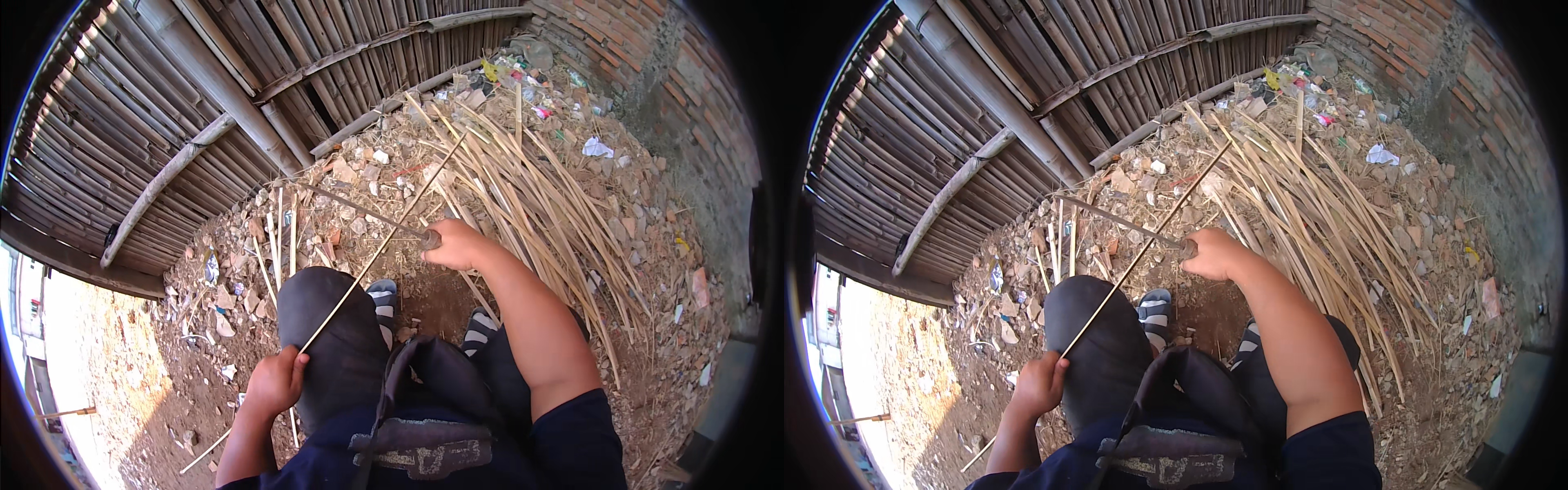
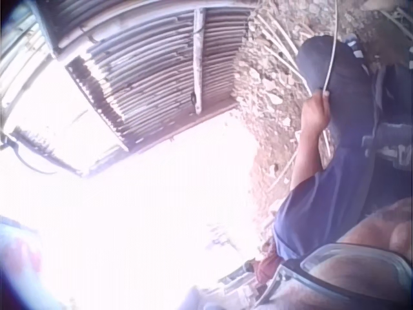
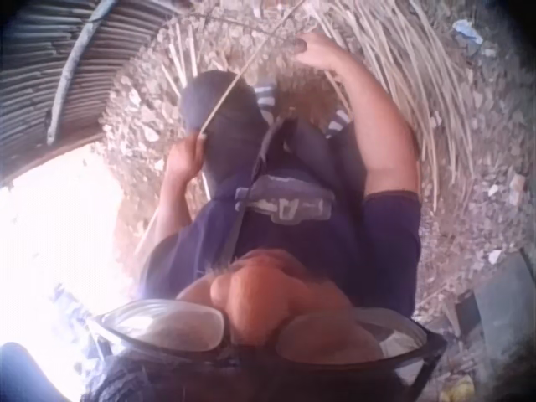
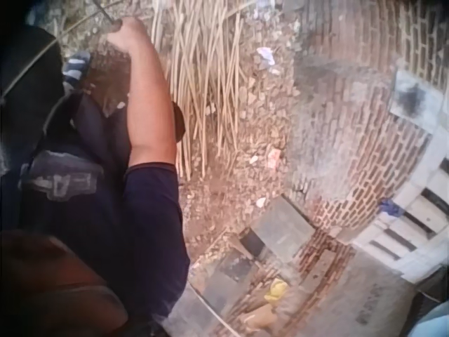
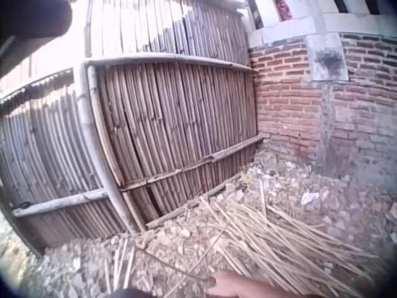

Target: The person holds a bamboo strip and shaves the surface using a large knife, repeatedly drawing the blade along the length of the material.

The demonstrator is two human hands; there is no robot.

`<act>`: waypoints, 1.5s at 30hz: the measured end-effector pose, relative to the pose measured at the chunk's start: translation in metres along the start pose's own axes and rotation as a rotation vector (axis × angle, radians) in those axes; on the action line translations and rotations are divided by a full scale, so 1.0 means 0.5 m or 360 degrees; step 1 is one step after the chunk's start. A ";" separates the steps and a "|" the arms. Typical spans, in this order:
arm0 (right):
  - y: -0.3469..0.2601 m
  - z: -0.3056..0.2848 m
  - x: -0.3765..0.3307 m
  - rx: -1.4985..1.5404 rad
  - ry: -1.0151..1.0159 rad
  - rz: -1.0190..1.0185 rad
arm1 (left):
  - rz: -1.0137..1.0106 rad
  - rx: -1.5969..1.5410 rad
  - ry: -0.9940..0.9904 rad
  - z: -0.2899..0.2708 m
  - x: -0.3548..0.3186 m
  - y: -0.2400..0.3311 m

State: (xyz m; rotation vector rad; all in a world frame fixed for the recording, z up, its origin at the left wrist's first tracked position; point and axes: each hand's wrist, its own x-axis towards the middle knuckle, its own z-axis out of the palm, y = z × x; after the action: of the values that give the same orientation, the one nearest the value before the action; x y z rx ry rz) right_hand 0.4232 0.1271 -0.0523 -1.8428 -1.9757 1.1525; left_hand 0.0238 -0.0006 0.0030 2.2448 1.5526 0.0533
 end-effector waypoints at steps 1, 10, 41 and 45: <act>-0.011 0.002 0.001 -0.0020 0.0094 0.0007 | -0.0059 0.0038 0.0028 0.003 -0.003 0.007; 0.008 -0.040 -0.008 -0.0059 0.0013 0.0168 | -0.0168 0.0124 0.0038 0.008 -0.002 0.019; -0.029 -0.010 -0.013 -0.0274 -0.0053 0.0021 | -0.0126 0.0337 0.0105 0.021 -0.011 0.024; 0.050 -0.028 0.005 0.0162 0.0011 0.0415 | -0.0213 0.0383 0.0066 0.003 -0.011 0.044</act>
State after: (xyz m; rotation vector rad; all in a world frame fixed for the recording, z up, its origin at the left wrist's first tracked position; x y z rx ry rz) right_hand 0.4502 0.1329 -0.0603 -2.0916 -1.6749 1.2874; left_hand 0.0416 -0.0127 0.0103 2.3240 1.8121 -0.1328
